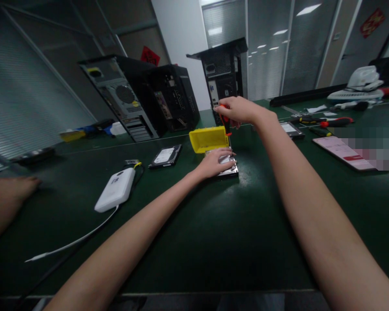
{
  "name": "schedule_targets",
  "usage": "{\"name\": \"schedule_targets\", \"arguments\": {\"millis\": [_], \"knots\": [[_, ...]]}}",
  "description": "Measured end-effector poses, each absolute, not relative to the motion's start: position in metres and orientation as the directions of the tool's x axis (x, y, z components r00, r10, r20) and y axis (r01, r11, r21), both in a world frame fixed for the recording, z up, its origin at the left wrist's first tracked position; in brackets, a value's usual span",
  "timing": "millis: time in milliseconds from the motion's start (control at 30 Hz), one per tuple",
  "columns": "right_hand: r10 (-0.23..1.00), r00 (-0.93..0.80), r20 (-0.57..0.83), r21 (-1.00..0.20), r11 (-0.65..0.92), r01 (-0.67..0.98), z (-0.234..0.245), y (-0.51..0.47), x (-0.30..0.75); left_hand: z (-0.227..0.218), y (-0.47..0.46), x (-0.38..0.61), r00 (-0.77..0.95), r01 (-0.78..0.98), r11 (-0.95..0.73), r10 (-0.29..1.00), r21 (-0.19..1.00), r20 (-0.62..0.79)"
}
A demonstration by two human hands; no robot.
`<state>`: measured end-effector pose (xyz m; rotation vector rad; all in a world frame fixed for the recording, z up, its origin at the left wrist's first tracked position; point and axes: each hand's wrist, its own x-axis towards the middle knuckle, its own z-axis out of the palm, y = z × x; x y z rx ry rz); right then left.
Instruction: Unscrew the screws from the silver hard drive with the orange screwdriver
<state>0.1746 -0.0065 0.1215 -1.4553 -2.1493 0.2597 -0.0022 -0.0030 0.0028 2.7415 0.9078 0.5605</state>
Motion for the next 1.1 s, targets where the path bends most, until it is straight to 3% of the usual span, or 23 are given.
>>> {"name": "schedule_targets", "arguments": {"millis": [233,733,1100], "knots": [[0.870,-0.278,0.407,-0.341,0.427,0.837,0.1156,-0.0011,0.1775,0.0006,-0.0006,-0.0018,0.747,0.516,-0.802,0.593,0.299,0.301],[0.913,-0.229,0.339,-0.528,0.385,0.757,0.1173,-0.0037,0.1740,0.0039,-0.0035,-0.0020,0.745,0.529,-0.792,0.605,0.306,0.280],[0.928,-0.258,0.268,-0.536,0.366,0.761,0.1185,-0.0007,0.1785,0.0044,-0.0041,-0.0020,0.746,0.529,-0.792,0.605,0.304,0.279]]}}
